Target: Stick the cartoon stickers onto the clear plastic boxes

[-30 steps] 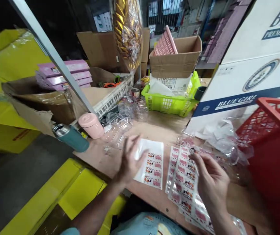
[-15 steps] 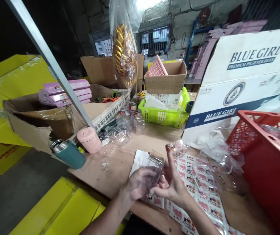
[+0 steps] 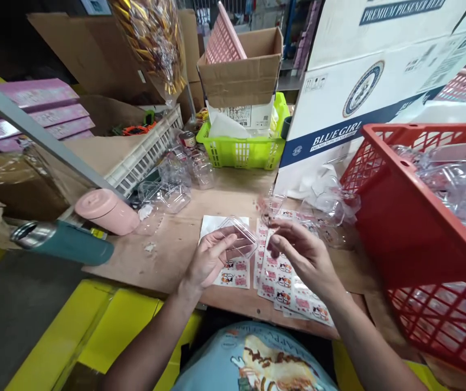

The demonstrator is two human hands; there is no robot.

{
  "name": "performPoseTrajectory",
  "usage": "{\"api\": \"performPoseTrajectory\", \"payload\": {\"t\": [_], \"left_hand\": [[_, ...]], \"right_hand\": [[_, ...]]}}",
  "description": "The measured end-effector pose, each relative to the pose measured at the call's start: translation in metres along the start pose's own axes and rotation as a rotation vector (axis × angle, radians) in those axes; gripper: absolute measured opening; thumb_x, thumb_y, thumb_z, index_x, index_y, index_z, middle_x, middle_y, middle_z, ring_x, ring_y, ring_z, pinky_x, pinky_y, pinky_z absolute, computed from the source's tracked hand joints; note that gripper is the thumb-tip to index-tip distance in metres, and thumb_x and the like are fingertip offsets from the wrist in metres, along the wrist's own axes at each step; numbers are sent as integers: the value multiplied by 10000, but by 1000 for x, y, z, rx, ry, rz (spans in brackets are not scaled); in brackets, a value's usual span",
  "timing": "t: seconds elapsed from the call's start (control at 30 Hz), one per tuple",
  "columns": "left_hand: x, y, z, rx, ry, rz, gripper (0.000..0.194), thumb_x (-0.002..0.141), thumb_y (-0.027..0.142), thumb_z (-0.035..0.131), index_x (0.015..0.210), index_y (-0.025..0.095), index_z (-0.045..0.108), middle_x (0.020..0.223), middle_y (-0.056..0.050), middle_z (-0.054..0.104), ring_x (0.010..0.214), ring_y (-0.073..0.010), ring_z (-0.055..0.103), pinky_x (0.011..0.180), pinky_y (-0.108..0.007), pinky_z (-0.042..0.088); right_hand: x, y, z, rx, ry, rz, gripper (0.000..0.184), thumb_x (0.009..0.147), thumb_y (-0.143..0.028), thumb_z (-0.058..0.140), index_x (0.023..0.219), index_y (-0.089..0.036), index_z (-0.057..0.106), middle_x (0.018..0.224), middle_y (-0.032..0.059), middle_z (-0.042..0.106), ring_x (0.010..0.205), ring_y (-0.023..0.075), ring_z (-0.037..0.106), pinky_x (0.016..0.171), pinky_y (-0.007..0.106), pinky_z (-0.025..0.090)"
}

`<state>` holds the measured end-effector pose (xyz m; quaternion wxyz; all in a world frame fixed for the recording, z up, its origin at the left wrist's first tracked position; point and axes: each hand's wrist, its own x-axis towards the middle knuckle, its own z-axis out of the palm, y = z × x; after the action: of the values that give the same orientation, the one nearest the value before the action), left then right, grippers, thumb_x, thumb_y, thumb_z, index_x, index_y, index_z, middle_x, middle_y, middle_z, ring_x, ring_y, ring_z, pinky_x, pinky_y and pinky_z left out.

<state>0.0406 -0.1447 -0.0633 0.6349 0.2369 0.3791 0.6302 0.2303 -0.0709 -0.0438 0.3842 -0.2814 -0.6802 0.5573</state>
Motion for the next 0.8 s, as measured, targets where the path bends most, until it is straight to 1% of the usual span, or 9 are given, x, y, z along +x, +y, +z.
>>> {"api": "performPoseTrajectory", "payload": {"t": [0.03, 0.1, 0.17, 0.23, 0.37, 0.47, 0.53, 0.7, 0.8], "left_hand": [[0, -3, 2, -5, 5, 9, 253, 820, 202, 720, 1065, 138, 712, 1035, -98, 756, 975, -223, 716, 910, -361, 543], [0, -10, 7, -13, 19, 26, 253, 789, 171, 746, 1040, 155, 718, 1016, -78, 764, 978, -214, 717, 945, -373, 534], [0, -16, 13, -27, 49, 38, 226, 743, 160, 783, 961, 170, 727, 949, -50, 776, 948, -207, 724, 952, -389, 534], [0, -21, 18, -35, 81, 37, 201, 695, 170, 819, 871, 170, 722, 885, -32, 779, 908, -207, 729, 945, -402, 536], [1, -25, 23, -14, 89, 32, 200, 681, 184, 829, 853, 164, 727, 840, -20, 773, 841, -183, 726, 929, -380, 538], [2, -25, 24, 13, 54, 41, 176, 724, 185, 798, 889, 161, 743, 875, -33, 773, 831, -166, 719, 907, -340, 543], [2, -24, 23, 24, 42, 51, 180, 738, 185, 785, 912, 158, 747, 916, -47, 774, 849, -170, 718, 888, -322, 547], [2, -26, 21, 51, 8, 54, 234, 770, 174, 748, 1003, 148, 741, 1026, -79, 762, 964, -212, 705, 941, -363, 531], [1, -26, 20, 60, 15, 56, 223, 772, 159, 736, 994, 146, 745, 1040, -80, 761, 990, -215, 698, 981, -374, 508]], "right_hand": [[-7, -3, 4, 105, 16, 79, 212, 923, -391, 613, 1028, -207, 630, 658, -3, 623, 539, 114, 571, 512, 231, 501], [-17, -7, 10, 238, 14, 207, 226, 896, -399, 652, 867, -178, 620, 529, -25, 592, 414, 83, 506, 407, 186, 427], [-23, -6, 15, 298, 15, 293, 263, 883, -414, 665, 813, -166, 614, 495, -20, 604, 367, 73, 492, 369, 169, 393], [-26, -2, 16, 339, 9, 351, 266, 885, -424, 661, 821, -170, 614, 475, -27, 604, 348, 74, 493, 353, 163, 378], [-27, 8, 17, 400, -16, 400, 249, 905, -423, 636, 838, -184, 614, 437, -60, 567, 316, 56, 431, 385, 175, 419], [-27, 13, 18, 430, -18, 420, 265, 896, -440, 641, 838, -185, 606, 418, -76, 542, 294, 47, 381, 404, 195, 452], [-27, 14, 19, 434, -18, 441, 284, 887, -457, 647, 824, -185, 594, 414, -75, 540, 290, 50, 391, 394, 191, 443], [-26, 16, 21, 458, -4, 461, 284, 893, -456, 643, 824, -185, 592, 389, -79, 532, 279, 47, 393, 390, 172, 427], [-26, 17, 21, 444, 6, 463, 290, 888, -458, 647, 814, -183, 592, 385, -80, 531, 275, 45, 381, 374, 164, 406]]}}
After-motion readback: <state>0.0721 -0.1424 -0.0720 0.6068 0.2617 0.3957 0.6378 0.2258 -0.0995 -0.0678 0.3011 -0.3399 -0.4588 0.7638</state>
